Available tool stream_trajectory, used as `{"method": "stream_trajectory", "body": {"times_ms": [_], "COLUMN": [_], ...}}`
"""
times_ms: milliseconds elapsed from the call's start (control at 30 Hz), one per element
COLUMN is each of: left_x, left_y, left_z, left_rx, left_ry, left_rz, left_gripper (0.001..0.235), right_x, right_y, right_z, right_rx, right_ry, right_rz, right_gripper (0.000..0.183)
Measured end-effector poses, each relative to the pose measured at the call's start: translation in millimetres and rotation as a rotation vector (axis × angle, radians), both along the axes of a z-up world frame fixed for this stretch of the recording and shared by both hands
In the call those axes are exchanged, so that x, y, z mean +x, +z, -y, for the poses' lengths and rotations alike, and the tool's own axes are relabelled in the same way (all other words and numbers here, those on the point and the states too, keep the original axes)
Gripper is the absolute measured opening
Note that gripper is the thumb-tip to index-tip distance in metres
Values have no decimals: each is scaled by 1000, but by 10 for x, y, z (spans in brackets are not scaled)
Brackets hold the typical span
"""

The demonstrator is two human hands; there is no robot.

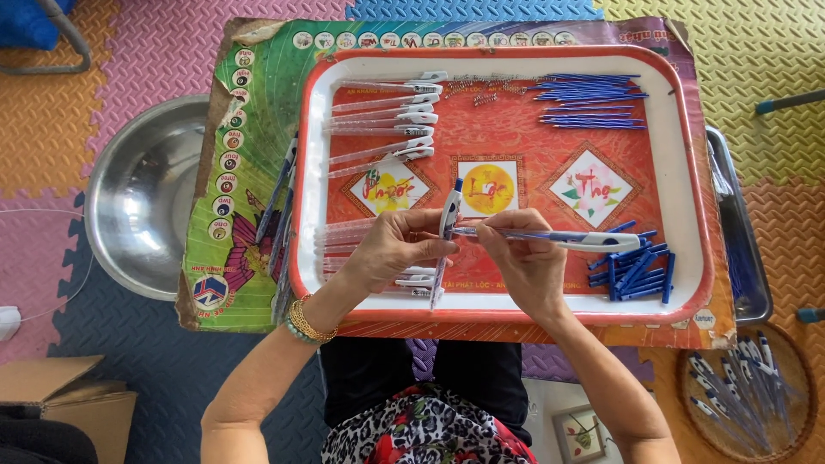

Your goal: The person assembles pens by inserting blue ink cartridges into clear plastic pen bodies. They pick up a pen body and a cartridge, insert the cartridge, and place the assembled pen on a tray. This process is repeated continuously.

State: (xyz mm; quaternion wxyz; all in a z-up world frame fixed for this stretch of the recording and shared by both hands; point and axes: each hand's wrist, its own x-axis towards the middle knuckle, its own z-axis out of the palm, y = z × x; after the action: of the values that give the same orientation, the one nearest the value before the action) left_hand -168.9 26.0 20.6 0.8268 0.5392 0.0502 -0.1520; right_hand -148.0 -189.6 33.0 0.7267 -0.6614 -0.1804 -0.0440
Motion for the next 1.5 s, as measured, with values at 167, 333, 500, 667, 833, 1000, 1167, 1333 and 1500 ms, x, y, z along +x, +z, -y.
{"method": "stream_trajectory", "body": {"times_ms": [167,333,500,667,833,1000,1167,1333,1500], "left_x": [-6,-16,-35,-38,-1,14,74,41,41], "left_y": [-2,30,107,196,66,-4,100,240,261], "left_z": [21,79,142,181,226,267,272,254,294], "left_rx": [-6,18,19,14,51,90,96,43,62], "left_ry": [6,26,76,66,55,68,41,-20,-26], "left_rz": [5,1,37,53,52,60,70,37,47], "left_gripper": [54,54,49,48,50,50,47,46,43], "right_x": [-35,-25,1,22,68,112,128,108,34], "right_y": [29,30,53,68,-170,-325,-291,-34,114], "right_z": [-13,-34,-58,-29,53,154,95,127,113], "right_rx": [-27,-49,-54,-20,-23,-347,-346,-31,-112], "right_ry": [-2,5,14,-12,-26,-107,-56,22,-31], "right_rz": [18,62,113,104,206,573,789,279,230], "right_gripper": [13,14,11,10,12,19,11,8,12]}}
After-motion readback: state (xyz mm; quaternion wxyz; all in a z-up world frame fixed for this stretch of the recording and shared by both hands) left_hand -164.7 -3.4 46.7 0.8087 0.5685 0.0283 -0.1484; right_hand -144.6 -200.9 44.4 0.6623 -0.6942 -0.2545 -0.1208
